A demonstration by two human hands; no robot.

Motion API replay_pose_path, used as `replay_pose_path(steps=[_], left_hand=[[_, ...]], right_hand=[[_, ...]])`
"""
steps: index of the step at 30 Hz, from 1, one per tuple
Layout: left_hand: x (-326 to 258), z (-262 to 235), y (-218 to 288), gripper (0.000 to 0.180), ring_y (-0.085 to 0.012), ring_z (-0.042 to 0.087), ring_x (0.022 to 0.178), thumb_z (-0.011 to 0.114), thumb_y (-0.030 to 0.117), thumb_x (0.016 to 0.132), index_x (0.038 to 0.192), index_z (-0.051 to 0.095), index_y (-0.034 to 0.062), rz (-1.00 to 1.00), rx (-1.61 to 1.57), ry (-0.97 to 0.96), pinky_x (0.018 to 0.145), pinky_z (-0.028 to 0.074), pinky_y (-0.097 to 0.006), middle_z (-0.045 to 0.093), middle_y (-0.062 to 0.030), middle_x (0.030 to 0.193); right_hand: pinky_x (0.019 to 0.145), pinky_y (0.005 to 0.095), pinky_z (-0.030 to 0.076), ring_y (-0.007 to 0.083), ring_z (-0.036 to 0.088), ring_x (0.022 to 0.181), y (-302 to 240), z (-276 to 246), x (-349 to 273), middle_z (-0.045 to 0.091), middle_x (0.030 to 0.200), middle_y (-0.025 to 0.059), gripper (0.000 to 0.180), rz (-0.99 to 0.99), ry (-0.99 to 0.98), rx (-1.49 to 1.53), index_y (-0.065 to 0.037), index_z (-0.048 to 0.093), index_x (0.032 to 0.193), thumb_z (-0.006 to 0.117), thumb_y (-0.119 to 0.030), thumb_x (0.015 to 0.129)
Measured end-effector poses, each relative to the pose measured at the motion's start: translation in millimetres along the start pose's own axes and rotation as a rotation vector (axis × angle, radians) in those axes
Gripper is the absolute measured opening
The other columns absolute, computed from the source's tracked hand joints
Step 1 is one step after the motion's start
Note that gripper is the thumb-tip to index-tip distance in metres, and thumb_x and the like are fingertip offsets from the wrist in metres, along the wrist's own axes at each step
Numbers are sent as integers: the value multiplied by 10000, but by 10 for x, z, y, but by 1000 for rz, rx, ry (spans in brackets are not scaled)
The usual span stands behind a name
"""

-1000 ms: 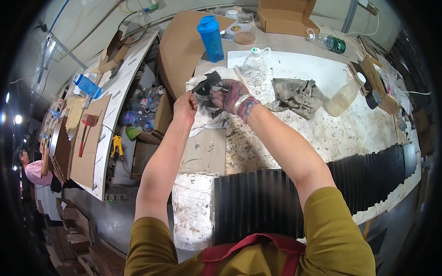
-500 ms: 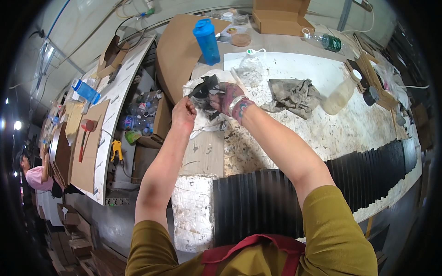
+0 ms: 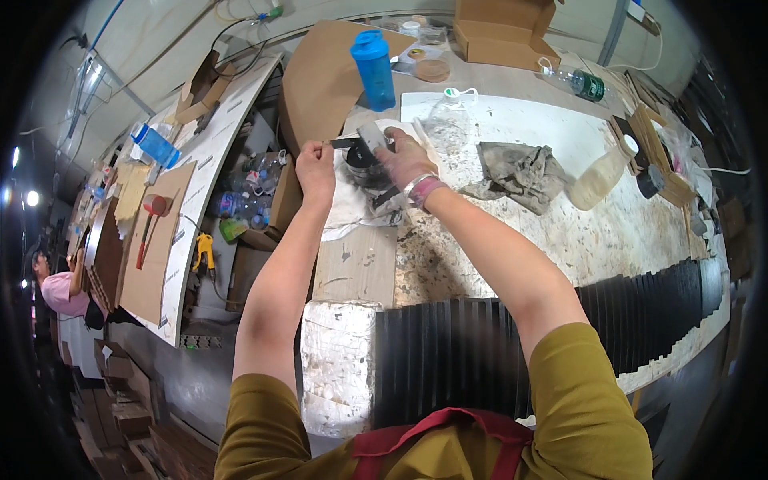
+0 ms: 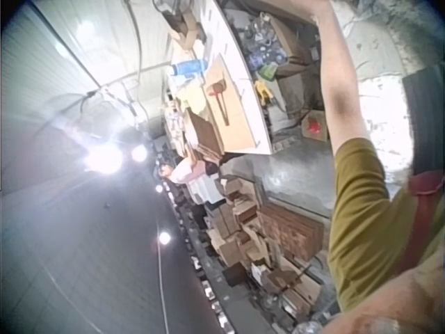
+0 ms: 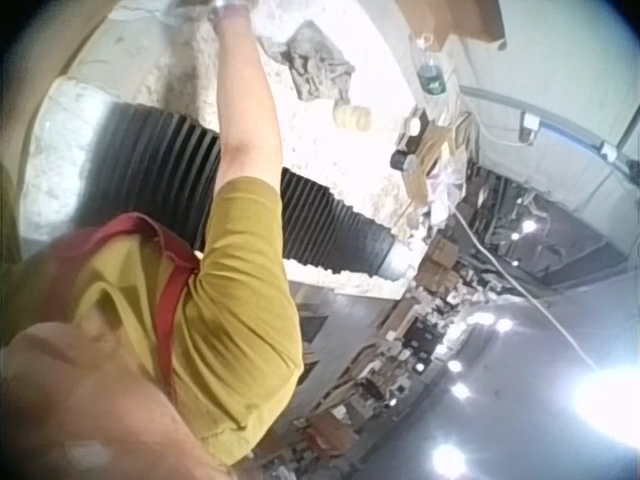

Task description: The person organizes several dark furniture panels on a workbench, aligns them into a long row, and then applies a liquid from a bottle to a cloth to wipe down the surface of the row.

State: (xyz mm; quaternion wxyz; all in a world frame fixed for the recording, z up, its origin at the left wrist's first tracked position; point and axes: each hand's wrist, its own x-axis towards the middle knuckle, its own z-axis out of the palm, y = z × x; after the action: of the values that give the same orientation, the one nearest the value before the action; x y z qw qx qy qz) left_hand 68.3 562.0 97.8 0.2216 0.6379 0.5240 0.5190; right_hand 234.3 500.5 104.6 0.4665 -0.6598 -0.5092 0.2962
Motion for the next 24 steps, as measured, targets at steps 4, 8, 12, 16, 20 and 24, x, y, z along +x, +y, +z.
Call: replay_pose_path(steps=[4, 8, 12, 16, 20, 24], left_hand=[[-97, -144, 271, 170, -334, 592, 633, 595, 168, 863, 824, 584, 3, 166, 40, -146, 606, 457, -401, 602, -174, 680], [-107, -226, 254, 162, -338, 579, 638, 621, 144, 853, 830, 580, -11, 338, 197, -204, 606, 453, -409, 586, -173, 698], [-158, -154, 245, 152, -375, 575, 666, 618, 139, 847, 807, 573, -1, 490, 177, -283, 608, 446, -441, 583, -187, 712], [-73, -166, 240, 118, -383, 577, 731, 614, 121, 831, 803, 576, 13, 518, 192, -146, 645, 451, -451, 584, -194, 732], [-11, -303, 201, 85, -372, 592, 769, 605, 108, 823, 817, 567, 32, 461, 291, -147, 660, 461, -460, 627, -164, 817], [28, -251, 320, 103, -379, 591, 747, 605, 120, 822, 800, 576, 24, 443, 293, -90, 652, 458, -466, 625, -178, 806]], right_hand=[[919, 340, 453, 285, 611, 1052, -196, 136, 38, 627, 1143, 194, 479, -119, 21, -247, -67, 497, 1302, 623, -238, 873], [972, 373, 427, 328, 549, 1149, -360, 135, 167, 579, 1234, 182, 438, -50, -23, -275, -71, 545, 1243, 613, -248, 848], [897, 352, 461, 289, 612, 1038, -256, 122, 355, 630, 1133, 166, 414, 24, -116, -126, -55, 553, 1229, 612, -239, 862], [697, 339, 490, 184, 638, 785, -84, -9, 455, 663, 923, 69, 350, 214, -206, 448, -83, 591, 1179, 608, -265, 880], [691, 318, 509, 185, 627, 757, -25, -138, 280, 642, 980, 18, 292, 317, -254, 689, -95, 582, 1179, 536, -238, 928], [725, 269, 490, 119, 592, 815, 30, -177, 210, 632, 1011, 0, 366, 175, -309, 364, -60, 539, 1268, 558, -222, 940]])
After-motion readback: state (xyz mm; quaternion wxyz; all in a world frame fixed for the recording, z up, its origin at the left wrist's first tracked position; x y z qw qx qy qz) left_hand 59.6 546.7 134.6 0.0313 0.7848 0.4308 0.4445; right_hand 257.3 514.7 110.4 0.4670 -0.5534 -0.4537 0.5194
